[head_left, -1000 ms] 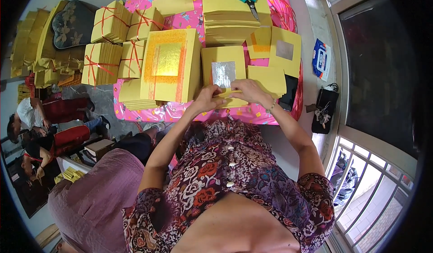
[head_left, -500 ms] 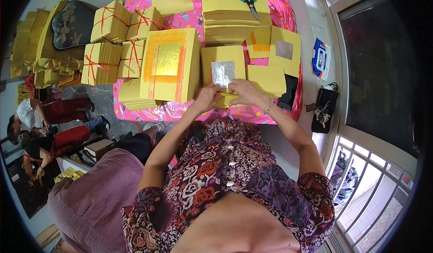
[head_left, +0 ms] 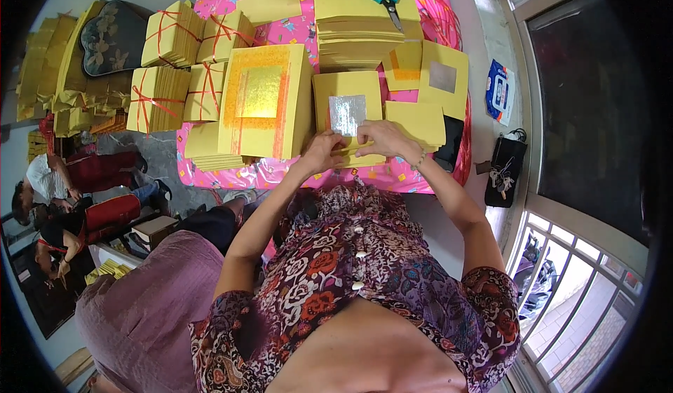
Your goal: Applying silver foil inserts into windows on yellow paper envelopes or boxes.
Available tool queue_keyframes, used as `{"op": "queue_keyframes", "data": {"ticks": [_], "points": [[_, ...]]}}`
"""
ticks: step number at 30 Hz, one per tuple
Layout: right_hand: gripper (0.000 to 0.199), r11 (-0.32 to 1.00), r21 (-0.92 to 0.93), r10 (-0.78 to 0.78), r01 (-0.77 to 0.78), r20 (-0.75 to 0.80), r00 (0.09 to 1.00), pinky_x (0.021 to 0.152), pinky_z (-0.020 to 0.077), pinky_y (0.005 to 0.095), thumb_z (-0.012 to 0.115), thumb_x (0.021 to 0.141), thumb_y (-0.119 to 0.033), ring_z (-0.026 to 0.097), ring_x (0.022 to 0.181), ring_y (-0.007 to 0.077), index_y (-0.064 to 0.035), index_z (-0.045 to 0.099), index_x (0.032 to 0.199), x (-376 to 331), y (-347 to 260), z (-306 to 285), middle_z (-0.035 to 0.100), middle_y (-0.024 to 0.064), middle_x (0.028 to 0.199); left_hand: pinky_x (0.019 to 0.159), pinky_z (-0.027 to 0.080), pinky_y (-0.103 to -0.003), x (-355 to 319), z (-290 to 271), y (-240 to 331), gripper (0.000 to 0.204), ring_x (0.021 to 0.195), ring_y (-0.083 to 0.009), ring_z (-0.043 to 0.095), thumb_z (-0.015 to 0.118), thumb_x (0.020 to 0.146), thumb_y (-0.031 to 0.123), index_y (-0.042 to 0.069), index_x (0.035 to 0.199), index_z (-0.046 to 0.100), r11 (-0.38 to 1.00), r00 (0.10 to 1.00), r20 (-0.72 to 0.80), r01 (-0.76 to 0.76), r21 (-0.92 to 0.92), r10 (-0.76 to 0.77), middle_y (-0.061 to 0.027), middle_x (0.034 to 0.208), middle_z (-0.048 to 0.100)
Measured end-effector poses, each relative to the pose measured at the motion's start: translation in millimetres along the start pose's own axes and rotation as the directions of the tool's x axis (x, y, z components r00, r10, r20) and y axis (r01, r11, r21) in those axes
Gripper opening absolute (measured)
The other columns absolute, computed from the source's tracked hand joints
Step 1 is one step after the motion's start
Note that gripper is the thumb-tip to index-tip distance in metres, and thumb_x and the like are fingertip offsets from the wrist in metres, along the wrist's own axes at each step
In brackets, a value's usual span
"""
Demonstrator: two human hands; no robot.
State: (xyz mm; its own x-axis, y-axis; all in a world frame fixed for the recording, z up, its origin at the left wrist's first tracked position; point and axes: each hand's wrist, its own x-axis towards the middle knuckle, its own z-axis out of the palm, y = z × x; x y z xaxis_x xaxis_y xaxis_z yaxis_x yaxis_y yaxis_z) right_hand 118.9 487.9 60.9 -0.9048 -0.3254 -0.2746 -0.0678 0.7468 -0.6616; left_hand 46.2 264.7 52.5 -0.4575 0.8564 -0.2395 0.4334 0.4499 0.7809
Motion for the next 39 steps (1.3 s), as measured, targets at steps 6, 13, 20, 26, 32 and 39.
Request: {"op": "queue_keyframes", "data": {"ticks": [6, 13, 20, 26, 32, 39], "points": [[0.039, 1.000, -0.006, 0.024, -0.024, -0.002, 1.000, 0.075, 0.0453, 0.0412, 0.075, 0.077, -0.043, 0.062, 0.089, 0.0302, -0.0081, 0.060, 0.085, 0, -2, -2, 0.061, 0.0087, 0.088, 0.081, 0.052, -0.042, 1, 1, -2, 0.028, 0.089, -0.0353, 0.064, 0.073, 0.077, 0.009, -0.001, 0.101, 0.063, 1.000, 0.998, -0.064, 0.001, 0.009, 0.000, -0.0194, 0.094, 0.066], [0.030, 0.992, 0.080, -0.086, 0.095, -0.106, 0.991, 0.072, 0.0479, 0.0384, 0.073, 0.081, -0.035, 0.062, 0.082, 0.0262, -0.0085, 0.064, 0.092, -6, -6, 4, 0.063, 0.0059, 0.087, 0.080, 0.049, -0.046, -4, 12, -6, 0.020, 0.090, -0.0413, 0.061, 0.064, 0.080, 0.005, -0.003, 0.098, 0.063, 1.000, 0.982, -0.186, -0.022, 0.011, 0.024, -0.0232, 0.094, 0.064], [0.027, 0.991, -0.011, -0.132, 0.132, -0.171, 0.976, 0.070, 0.0482, 0.0401, 0.066, 0.088, -0.034, 0.062, 0.079, 0.0294, -0.0075, 0.066, 0.093, -6, -16, 4, 0.063, 0.0094, 0.084, 0.084, 0.048, -0.046, -10, 16, -7, 0.021, 0.094, -0.0408, 0.061, 0.063, 0.082, 0.003, -0.003, 0.102, 0.060, 0.999, 0.965, -0.257, -0.053, -0.009, 0.049, -0.0219, 0.093, 0.065], [0.030, 0.992, 0.104, -0.057, 0.076, -0.169, 0.984, 0.067, 0.0481, 0.0401, 0.065, 0.089, -0.036, 0.061, 0.074, 0.0303, -0.0057, 0.068, 0.092, 0, -9, -1, 0.064, 0.0112, 0.082, 0.089, 0.048, -0.045, -28, 4, 34, 0.045, 0.103, -0.0420, 0.058, 0.064, 0.084, 0.005, 0.001, 0.126, 0.048, 0.999, 0.915, -0.399, -0.049, 0.015, 0.051, -0.0254, 0.116, 0.056], [0.026, 0.977, 0.213, 0.006, 0.020, -0.120, 0.993, 0.066, 0.0491, 0.0348, 0.064, 0.091, -0.031, 0.062, 0.072, 0.0229, -0.0048, 0.070, 0.093, 3, -4, 4, 0.066, 0.0087, 0.083, 0.093, 0.046, -0.048, -38, 17, 29, 0.058, 0.111, -0.0431, 0.056, 0.055, 0.089, 0.002, 0.003, 0.141, 0.031, 0.983, 0.885, -0.434, 0.120, -0.139, -0.169, -0.0289, 0.125, 0.051], [0.018, 0.778, 0.621, 0.126, -0.094, -0.007, 0.992, 0.067, 0.0479, 0.0228, 0.069, 0.091, -0.019, 0.057, 0.075, 0.0053, -0.0010, 0.071, 0.091, 8, 11, 26, 0.067, -0.0008, 0.080, 0.097, 0.045, -0.045, -33, 28, 9, 0.058, 0.117, -0.0414, 0.055, 0.048, 0.091, 0.001, 0.004, 0.145, 0.027, 0.952, 0.918, -0.302, 0.190, -0.239, -0.259, -0.0287, 0.129, 0.051]]}}
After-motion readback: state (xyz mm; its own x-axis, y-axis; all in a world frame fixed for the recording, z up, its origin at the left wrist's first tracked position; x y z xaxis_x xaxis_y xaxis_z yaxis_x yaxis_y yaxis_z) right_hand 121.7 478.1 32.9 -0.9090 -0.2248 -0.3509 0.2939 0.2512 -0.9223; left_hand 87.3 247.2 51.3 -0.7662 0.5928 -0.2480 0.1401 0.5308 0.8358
